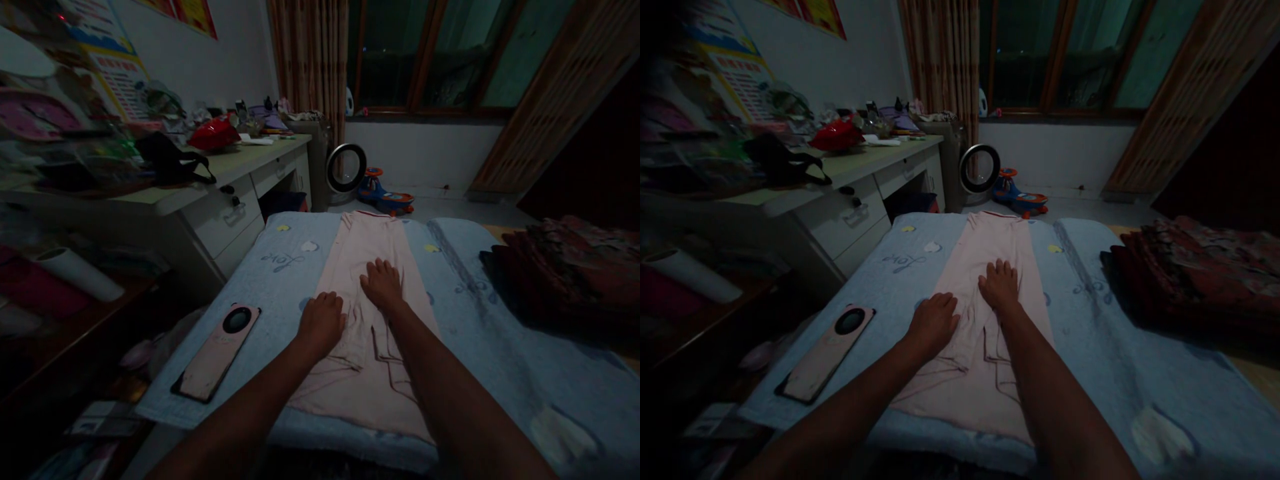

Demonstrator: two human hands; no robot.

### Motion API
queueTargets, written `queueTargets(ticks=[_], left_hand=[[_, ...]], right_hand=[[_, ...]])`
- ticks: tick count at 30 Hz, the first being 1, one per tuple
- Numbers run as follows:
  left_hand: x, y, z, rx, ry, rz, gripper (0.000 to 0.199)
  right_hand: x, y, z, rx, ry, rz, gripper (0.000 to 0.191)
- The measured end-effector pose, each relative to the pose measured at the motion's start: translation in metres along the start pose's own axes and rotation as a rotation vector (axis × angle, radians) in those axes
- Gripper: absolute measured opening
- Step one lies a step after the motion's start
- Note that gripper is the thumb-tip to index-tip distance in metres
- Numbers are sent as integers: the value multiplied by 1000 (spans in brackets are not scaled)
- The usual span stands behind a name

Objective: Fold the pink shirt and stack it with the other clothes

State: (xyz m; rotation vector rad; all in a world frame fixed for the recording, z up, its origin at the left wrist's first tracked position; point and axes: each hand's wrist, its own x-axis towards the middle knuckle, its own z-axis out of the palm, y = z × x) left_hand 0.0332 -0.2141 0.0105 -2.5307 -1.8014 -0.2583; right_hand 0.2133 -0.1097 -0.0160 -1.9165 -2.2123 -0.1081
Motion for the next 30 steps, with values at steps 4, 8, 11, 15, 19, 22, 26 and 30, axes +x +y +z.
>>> queueTargets(ticks=[4,8,11,15,19,22,26,30], left_hand=[[25,3,-16,38,-52,-55,22],[72,7,-19,-69,51,-15,26],[104,11,-1,-290,111,-9,38],[120,10,38,-404,138,-55,50],[114,4,60,-272,141,51,48],[110,2,61,-219,141,72,44],[106,5,55,-166,106,34,44],[104,9,52,-144,63,19,50]], right_hand=[[2,-1,-1,10,-46,14,54],[2,-1,-3,17,-65,14,53],[1,0,-4,16,-80,-4,53],[1,0,-3,16,-77,-12,50],[1,0,-3,5,-69,29,49],[1,0,-5,-31,-48,103,51],[0,3,-11,-54,-62,164,52],[2,12,-20,-69,-94,174,48]])
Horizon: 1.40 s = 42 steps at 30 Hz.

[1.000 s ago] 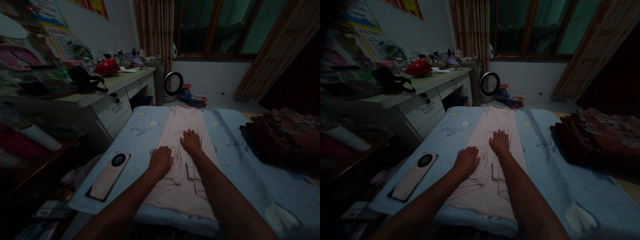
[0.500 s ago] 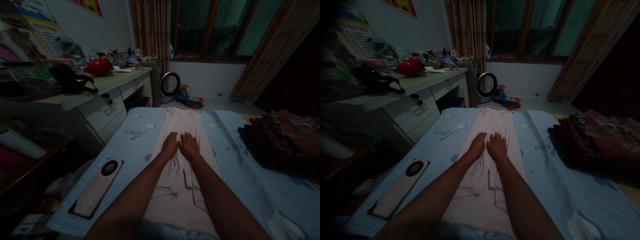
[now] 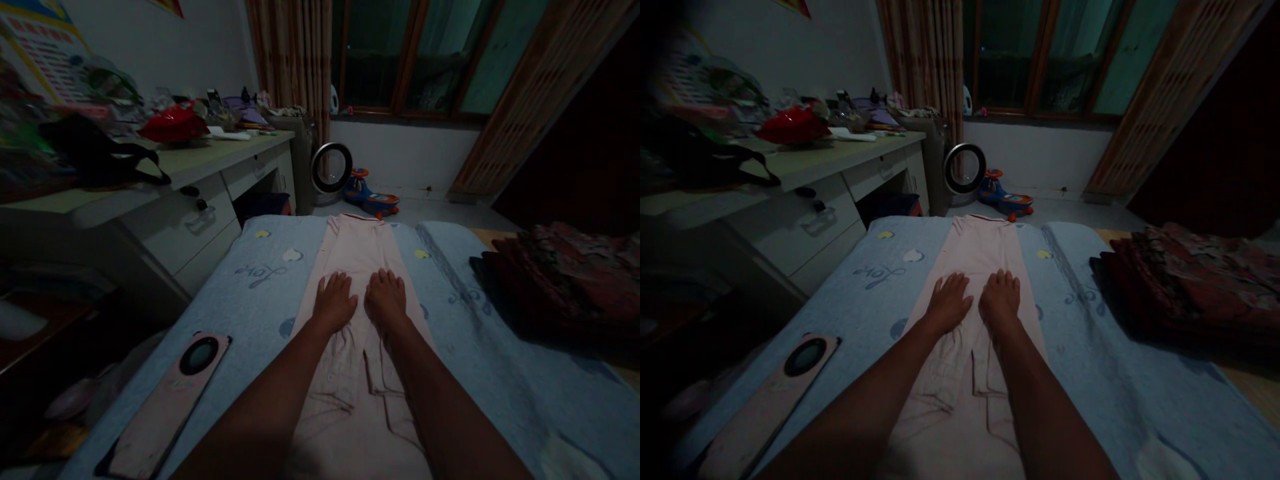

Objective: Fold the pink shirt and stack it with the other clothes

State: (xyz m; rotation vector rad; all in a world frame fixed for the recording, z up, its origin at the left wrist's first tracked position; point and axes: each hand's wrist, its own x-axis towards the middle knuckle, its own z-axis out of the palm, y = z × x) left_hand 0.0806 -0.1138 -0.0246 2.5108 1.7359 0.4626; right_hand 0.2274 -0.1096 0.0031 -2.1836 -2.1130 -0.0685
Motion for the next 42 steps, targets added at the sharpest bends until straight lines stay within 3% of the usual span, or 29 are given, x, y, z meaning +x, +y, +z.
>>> queueTargets(ticks=[3,6,9,12,17,23,30,32,35,38,42], left_hand=[[-1,1,-2,-13,-23,-6,53],[-1,0,-1,-31,-2,8,51],[1,-2,0,-74,42,17,46],[3,-5,2,-143,74,-3,45],[5,-7,4,-172,82,-18,46],[3,-12,-2,-39,75,-94,43],[2,-22,-16,95,174,-199,35],[4,-21,-16,80,227,-163,35],[11,-17,-12,-50,276,3,39],[16,-13,-4,-184,198,150,42],[14,-14,0,-187,63,152,43]], right_hand=[[10,6,-8,6,-16,-41,39],[23,5,-9,94,18,-184,38],[30,-3,1,215,80,-350,42],[26,-9,14,230,82,-422,41],[17,-9,21,155,17,-395,49],[12,-8,16,75,-58,-336,60],[12,-5,18,58,-86,-314,55],[12,-5,18,61,-92,-313,54],[12,-5,17,64,-89,-318,55],[11,-5,16,74,-75,-326,54],[12,-4,16,88,-71,-334,54]])
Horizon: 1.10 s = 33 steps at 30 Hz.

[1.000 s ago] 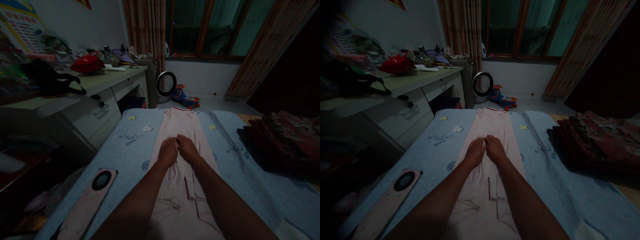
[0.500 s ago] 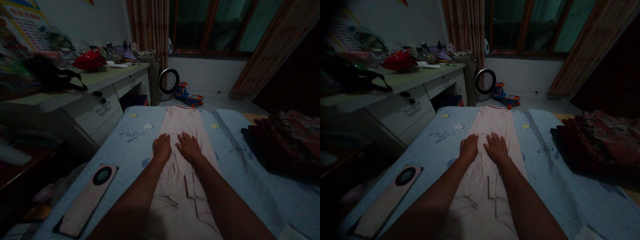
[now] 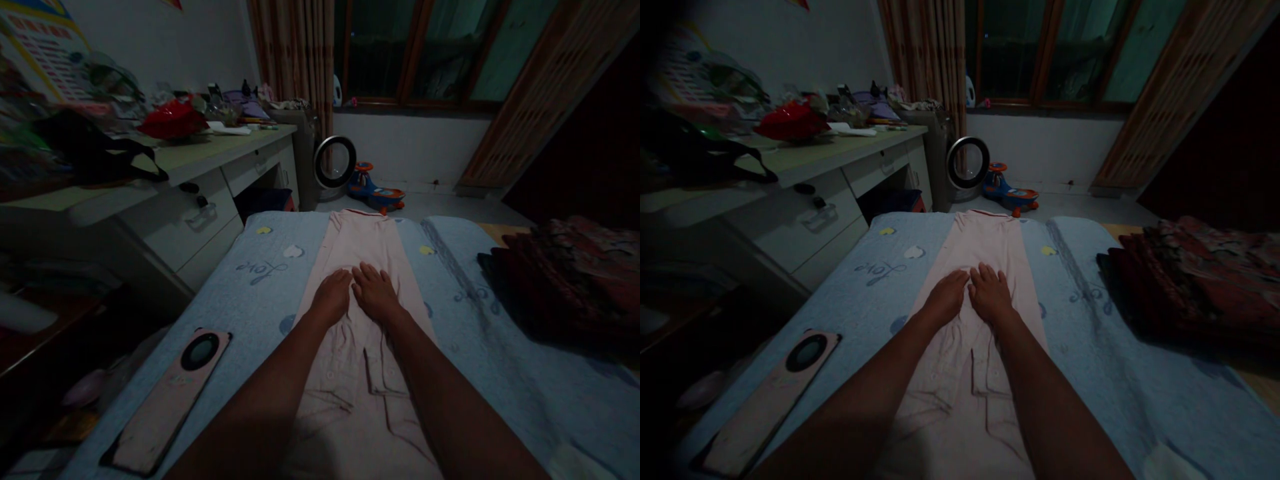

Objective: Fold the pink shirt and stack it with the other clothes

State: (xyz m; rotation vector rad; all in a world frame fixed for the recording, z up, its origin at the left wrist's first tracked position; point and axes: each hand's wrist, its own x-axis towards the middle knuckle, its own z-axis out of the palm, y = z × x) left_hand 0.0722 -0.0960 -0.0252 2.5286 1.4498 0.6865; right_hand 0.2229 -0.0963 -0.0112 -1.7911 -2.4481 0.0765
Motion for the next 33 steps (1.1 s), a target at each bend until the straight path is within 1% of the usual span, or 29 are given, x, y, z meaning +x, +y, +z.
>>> queueTargets(ticks=[5,10,12,14,16,19,24,27,29,33], left_hand=[[-4,-7,-6,-9,-121,-49,56],[-3,-13,-10,-81,-234,-69,68],[-2,-13,-13,-102,-262,-70,71],[-2,-11,-17,-113,-279,-69,72],[-2,-8,-21,-116,-284,-69,71],[-3,-6,-23,-110,-294,-76,72],[-4,-9,-21,-105,-342,-75,83],[-3,-9,-23,-106,-358,-76,86],[-3,-10,-24,-110,-362,-72,85],[-1,-12,-22,-122,-348,-68,76]], right_hand=[[1,3,-5,12,-3,41,51],[-1,2,-18,-4,72,71,39],[-3,0,-21,13,111,36,34],[-5,-3,-20,37,123,-34,39],[-7,-4,-17,56,87,-79,49],[-7,-1,-13,74,18,-81,62],[-5,12,-13,128,-113,-113,72],[-3,18,-15,155,-188,-114,80],[-3,19,-16,167,-216,-106,83],[-5,17,-20,192,-249,-90,79]])
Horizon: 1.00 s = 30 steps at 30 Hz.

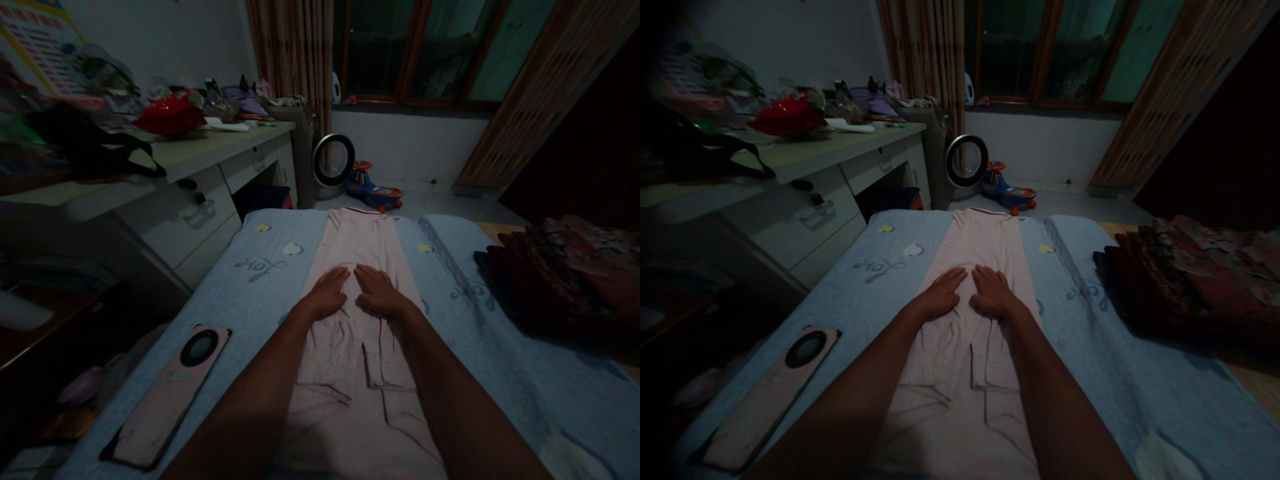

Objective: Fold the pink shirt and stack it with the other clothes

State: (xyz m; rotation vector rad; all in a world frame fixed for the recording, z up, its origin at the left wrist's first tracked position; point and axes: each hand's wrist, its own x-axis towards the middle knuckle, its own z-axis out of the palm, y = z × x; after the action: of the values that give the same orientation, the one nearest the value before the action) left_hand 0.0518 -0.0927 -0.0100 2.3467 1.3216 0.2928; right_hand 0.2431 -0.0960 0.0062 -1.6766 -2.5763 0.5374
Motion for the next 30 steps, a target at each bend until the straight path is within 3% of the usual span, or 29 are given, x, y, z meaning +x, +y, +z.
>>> queueTargets(ticks=[8,17,22,26,30], left_hand=[[-3,1,-7,-24,-37,10,81],[-2,-7,-1,-30,10,28,81],[-1,-10,3,-108,105,35,69],[0,-7,3,-126,118,35,66],[-2,-4,1,-94,107,41,73]], right_hand=[[-3,-1,-3,8,-48,-11,100],[-2,8,-6,55,-81,-41,94],[0,2,-3,82,-27,20,70],[0,-2,2,18,33,13,86],[-1,-1,-1,19,-23,8,90]])
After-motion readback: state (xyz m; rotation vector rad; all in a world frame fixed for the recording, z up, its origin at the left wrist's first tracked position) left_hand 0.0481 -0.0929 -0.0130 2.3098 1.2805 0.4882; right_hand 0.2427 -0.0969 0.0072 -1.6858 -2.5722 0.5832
